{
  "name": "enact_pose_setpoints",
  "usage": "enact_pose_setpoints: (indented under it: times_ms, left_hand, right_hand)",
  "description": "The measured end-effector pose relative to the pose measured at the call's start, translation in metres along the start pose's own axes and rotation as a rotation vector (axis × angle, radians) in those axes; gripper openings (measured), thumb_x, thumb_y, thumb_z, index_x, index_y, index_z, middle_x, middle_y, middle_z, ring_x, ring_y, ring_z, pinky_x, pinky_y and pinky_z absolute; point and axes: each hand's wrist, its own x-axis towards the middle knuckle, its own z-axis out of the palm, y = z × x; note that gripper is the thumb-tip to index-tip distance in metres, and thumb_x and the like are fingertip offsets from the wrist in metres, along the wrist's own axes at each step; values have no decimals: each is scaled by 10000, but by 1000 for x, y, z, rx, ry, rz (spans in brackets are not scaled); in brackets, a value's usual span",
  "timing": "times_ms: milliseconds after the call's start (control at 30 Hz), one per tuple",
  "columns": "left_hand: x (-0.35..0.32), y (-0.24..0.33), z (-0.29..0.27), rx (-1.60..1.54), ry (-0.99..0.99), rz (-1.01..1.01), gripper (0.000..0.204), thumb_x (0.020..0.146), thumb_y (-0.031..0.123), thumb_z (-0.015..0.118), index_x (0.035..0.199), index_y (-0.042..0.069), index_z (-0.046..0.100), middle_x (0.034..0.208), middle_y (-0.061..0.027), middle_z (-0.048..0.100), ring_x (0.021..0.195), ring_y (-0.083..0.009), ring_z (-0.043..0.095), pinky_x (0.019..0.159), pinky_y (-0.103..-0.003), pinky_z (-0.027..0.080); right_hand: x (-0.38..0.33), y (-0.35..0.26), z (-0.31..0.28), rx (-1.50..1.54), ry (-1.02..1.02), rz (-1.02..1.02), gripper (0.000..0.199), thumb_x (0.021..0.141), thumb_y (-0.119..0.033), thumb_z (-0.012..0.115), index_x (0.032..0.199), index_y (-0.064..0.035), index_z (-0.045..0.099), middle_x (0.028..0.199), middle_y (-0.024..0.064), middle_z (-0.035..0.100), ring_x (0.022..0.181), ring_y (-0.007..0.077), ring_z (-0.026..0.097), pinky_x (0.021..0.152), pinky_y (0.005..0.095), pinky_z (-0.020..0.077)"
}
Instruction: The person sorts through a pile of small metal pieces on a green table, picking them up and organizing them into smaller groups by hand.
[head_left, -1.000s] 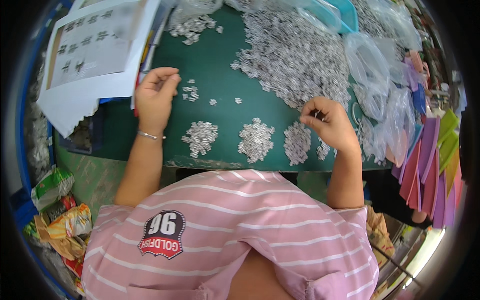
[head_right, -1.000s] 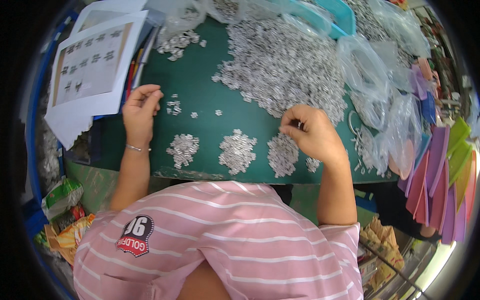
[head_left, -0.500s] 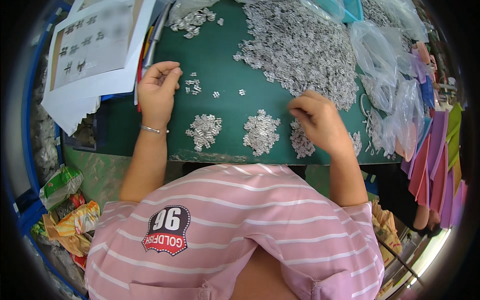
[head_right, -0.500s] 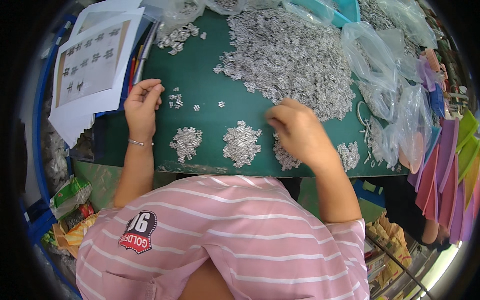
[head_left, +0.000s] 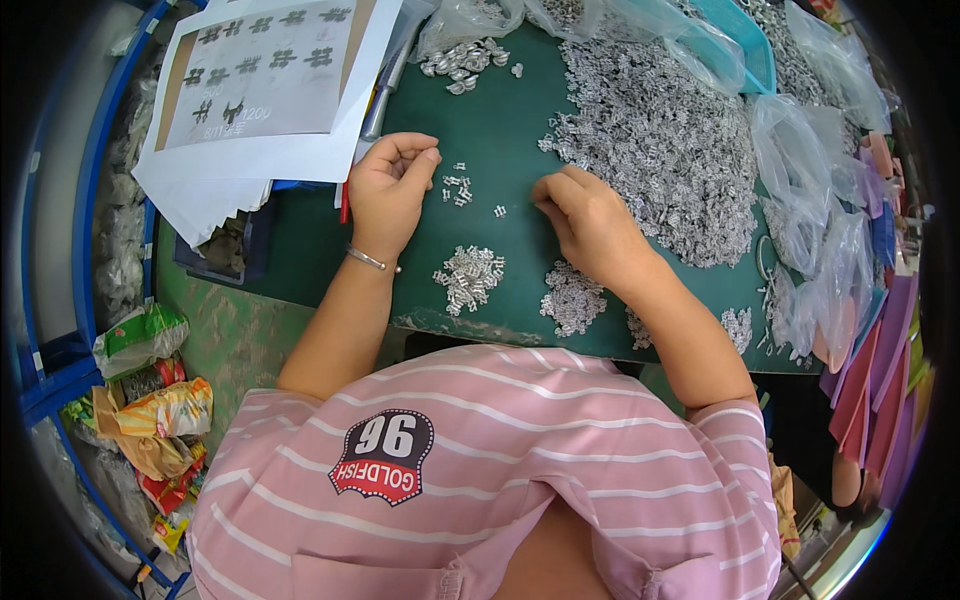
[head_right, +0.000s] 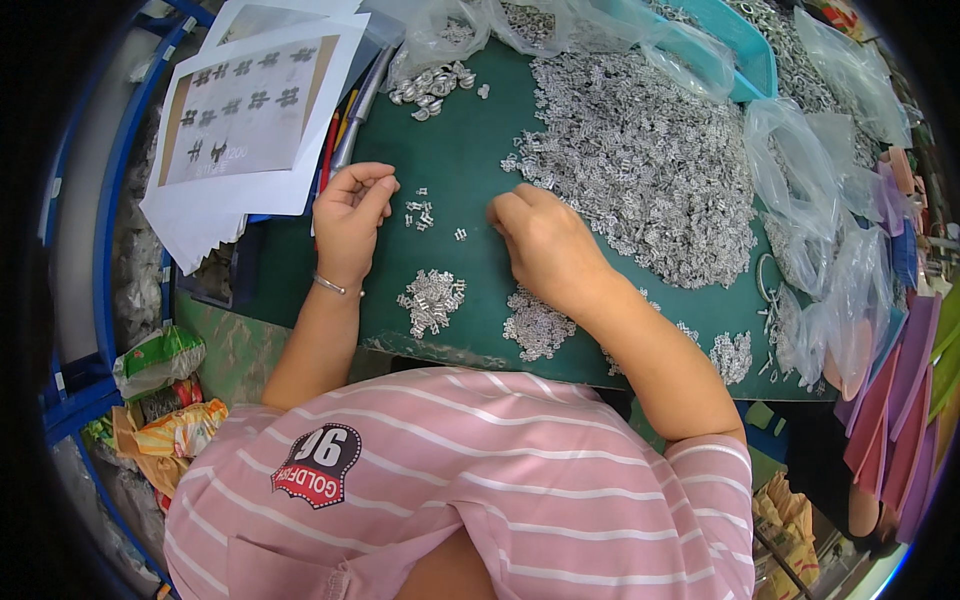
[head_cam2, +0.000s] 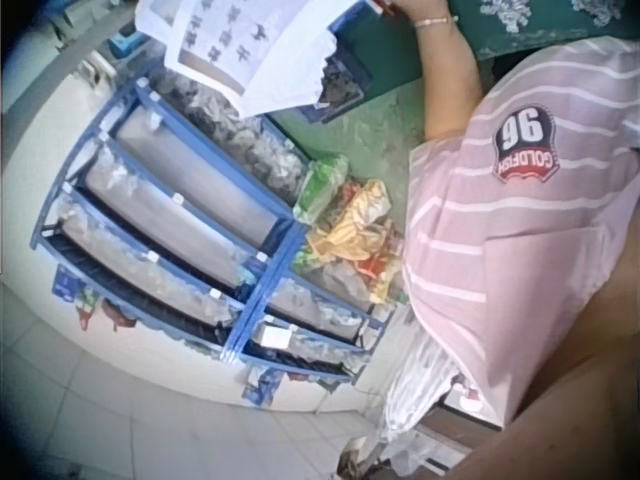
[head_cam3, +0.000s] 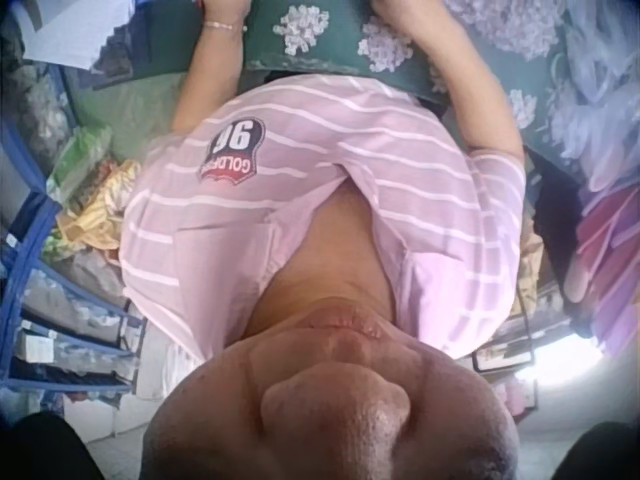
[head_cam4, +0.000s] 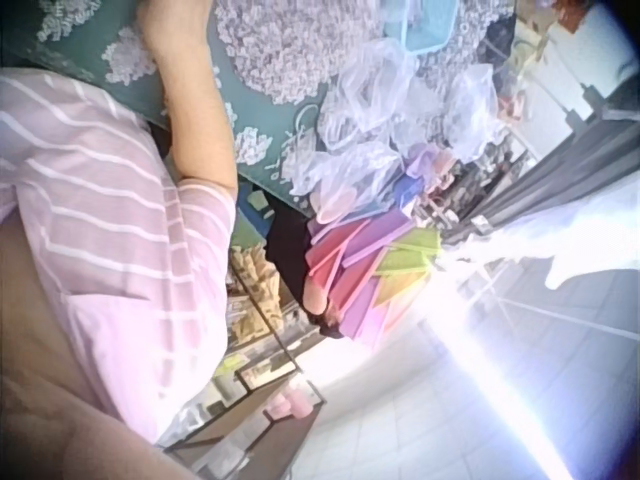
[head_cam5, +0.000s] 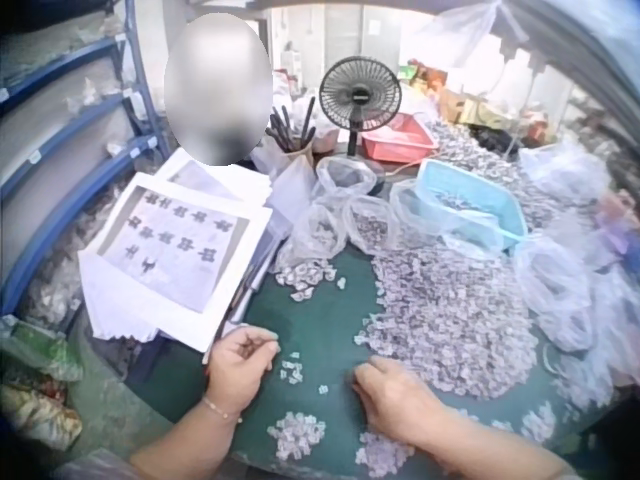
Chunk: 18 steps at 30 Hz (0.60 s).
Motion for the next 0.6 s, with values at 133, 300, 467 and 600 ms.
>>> enact_pose_setpoints:
  times_ms: [133,300,467,600]
  left_hand:
    - [0,1,0,-28,-6,9,128,829,-4,636,955,-26,634,787,-19,639,618,-42,534,555,-164,427]
    - [2,-2,0,-21,-4,-4,138,829,20,648,966,4,634,798,-22,636,603,-45,509,516,-163,369]
    - [3,-10,-4,-28,-8,15,143,838,13,636,981,5,638,766,-2,606,605,-44,497,520,-163,364]
    - [3,-8,-4,1,-2,18,145,838,24,644,982,1,640,785,-4,614,607,-36,490,510,-159,362]
  right_hand:
    - [12,-9,17,31,-10,-66,138,757,26,605,889,-12,621,809,145,559,770,349,576,674,403,484]
    - [16,-11,19,-39,-21,-83,103,706,4,586,804,-13,611,813,156,571,808,346,587,700,418,494]
    - [-2,-7,3,48,-30,-74,98,700,-17,602,793,-10,570,796,173,580,794,356,593,702,419,496]
    - [-47,15,-67,134,208,322,159,811,-26,641,967,-1,630,845,60,651,743,121,599,653,266,484]
